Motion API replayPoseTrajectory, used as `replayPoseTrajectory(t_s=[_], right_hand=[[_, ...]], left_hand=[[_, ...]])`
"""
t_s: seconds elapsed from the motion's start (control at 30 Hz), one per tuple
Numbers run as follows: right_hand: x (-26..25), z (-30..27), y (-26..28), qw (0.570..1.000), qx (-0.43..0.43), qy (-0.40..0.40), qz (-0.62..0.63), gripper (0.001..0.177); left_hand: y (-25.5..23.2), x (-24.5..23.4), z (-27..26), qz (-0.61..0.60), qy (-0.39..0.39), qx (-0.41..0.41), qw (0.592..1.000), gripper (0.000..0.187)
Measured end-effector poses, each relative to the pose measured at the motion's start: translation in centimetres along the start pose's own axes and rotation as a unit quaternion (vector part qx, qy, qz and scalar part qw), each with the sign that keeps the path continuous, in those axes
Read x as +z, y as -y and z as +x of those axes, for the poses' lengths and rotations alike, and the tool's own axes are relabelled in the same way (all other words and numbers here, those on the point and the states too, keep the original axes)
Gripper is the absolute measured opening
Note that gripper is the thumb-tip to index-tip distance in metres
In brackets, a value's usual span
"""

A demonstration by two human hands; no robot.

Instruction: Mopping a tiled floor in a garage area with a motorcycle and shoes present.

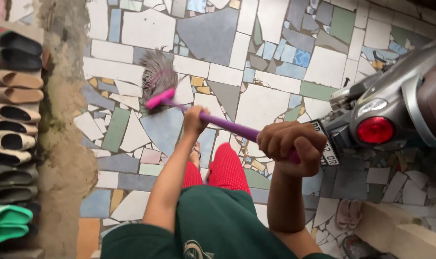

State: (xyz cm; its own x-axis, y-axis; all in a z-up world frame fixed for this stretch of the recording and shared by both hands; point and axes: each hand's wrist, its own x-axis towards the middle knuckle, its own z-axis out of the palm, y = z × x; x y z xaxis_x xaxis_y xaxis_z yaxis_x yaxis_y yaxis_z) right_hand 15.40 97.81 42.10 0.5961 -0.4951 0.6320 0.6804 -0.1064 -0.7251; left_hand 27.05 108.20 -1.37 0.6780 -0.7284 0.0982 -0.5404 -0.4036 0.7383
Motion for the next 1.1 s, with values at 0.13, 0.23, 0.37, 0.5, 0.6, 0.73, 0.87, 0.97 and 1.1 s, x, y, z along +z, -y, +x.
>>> replayPoseTrajectory(t_s=[0.13, 0.23, 0.37, 0.5, 0.6, 0.73, 0.87, 0.97, 1.1], right_hand=[[3.1, 1.4, -2.9, 0.99, 0.083, 0.052, 0.103, 0.035], [5.2, 2.7, -5.4, 0.969, 0.14, 0.1, 0.176, 0.038], [5.2, 4.6, -7.8, 0.929, 0.194, 0.16, 0.272, 0.04], [0.8, 9.6, -8.8, 0.94, 0.183, 0.189, 0.215, 0.043], [-3.3, 13.2, -9.0, 0.951, 0.166, 0.206, 0.161, 0.037], [-9.1, 16.2, -8.7, 0.98, 0.108, 0.161, 0.047, 0.039], [-14.0, 16.2, -8.2, 0.992, 0.042, 0.072, -0.094, 0.041], [-15.3, 15.0, -8.7, 0.989, 0.009, 0.003, -0.149, 0.041], [-14.9, 14.0, -9.2, 0.981, 0.006, -0.034, -0.192, 0.043]], left_hand=[[4.0, -5.5, -5.7, -0.003, -0.092, -0.004, 0.996, 0.019], [3.8, -9.4, -8.5, 0.005, -0.134, -0.059, 0.989, 0.023], [2.4, -9.6, -7.0, -0.075, -0.226, -0.097, 0.966, 0.038], [2.6, -5.4, 1.0, -0.104, -0.24, -0.095, 0.96, 0.037], [2.2, -1.5, 9.4, -0.144, -0.195, -0.039, 0.969, 0.03], [1.7, 7.9, 19.9, -0.153, -0.086, -0.008, 0.984, 0.026], [-1.1, 18.6, 28.0, -0.162, 0.056, 0.005, 0.985, 0.038], [-5.8, 20.3, 31.2, -0.144, 0.132, 0.017, 0.981, 0.023], [-7.9, 22.3, 32.8, -0.152, 0.172, 0.075, 0.97, 0.018]])
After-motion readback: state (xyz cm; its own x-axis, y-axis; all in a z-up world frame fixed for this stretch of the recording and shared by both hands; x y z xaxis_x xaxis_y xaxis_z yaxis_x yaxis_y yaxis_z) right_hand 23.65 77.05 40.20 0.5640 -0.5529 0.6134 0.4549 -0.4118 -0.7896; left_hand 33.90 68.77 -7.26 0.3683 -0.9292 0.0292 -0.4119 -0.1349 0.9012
